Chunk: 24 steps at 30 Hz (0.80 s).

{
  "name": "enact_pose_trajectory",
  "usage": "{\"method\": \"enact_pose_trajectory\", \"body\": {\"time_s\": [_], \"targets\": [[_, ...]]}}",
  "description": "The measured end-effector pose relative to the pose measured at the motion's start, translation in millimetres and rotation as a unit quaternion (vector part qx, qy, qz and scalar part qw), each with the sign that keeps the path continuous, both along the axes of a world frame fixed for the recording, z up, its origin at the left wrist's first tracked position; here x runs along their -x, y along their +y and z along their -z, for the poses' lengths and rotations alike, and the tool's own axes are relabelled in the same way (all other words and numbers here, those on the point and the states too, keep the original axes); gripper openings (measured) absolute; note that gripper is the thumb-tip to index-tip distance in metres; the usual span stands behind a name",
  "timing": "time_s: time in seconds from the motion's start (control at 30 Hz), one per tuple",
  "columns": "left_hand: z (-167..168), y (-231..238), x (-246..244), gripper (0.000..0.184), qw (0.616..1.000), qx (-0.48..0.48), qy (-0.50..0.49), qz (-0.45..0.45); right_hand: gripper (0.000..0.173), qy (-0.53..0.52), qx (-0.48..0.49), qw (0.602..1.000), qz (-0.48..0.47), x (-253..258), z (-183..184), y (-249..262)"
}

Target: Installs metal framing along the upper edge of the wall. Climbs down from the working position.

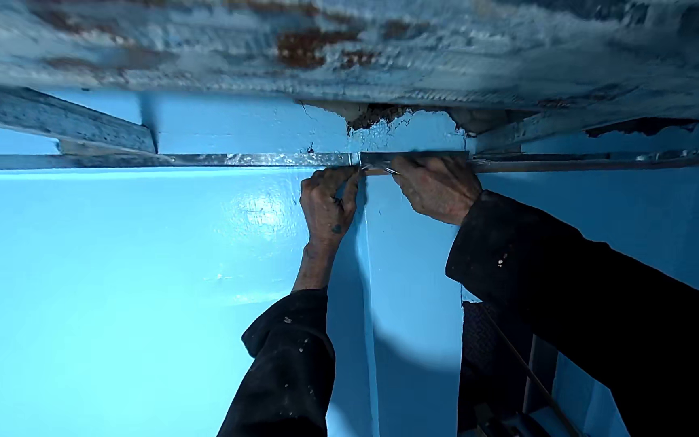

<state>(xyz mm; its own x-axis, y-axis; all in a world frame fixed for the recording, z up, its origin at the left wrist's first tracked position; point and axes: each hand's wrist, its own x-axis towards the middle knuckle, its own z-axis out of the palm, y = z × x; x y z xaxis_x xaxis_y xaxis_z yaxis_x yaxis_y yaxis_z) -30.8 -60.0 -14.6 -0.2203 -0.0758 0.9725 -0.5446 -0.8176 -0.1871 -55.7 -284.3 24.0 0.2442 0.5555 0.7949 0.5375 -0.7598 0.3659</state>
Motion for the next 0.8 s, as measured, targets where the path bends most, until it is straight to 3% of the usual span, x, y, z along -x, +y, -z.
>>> {"method": "enact_pose_trajectory", "body": {"time_s": [0.4,0.8], "targets": [[-0.9,0.4,10.4,0.021,0.998,-0.022,0.014,-0.053,0.031,0.084,0.004,0.996,-0.013,3.1,-7.8,2.0],[-6.2,-3.2,12.4,0.024,0.997,0.001,0.052,-0.05,0.033,0.026,-0.005,1.0,0.002,3.0,8.5,8.8]]}}
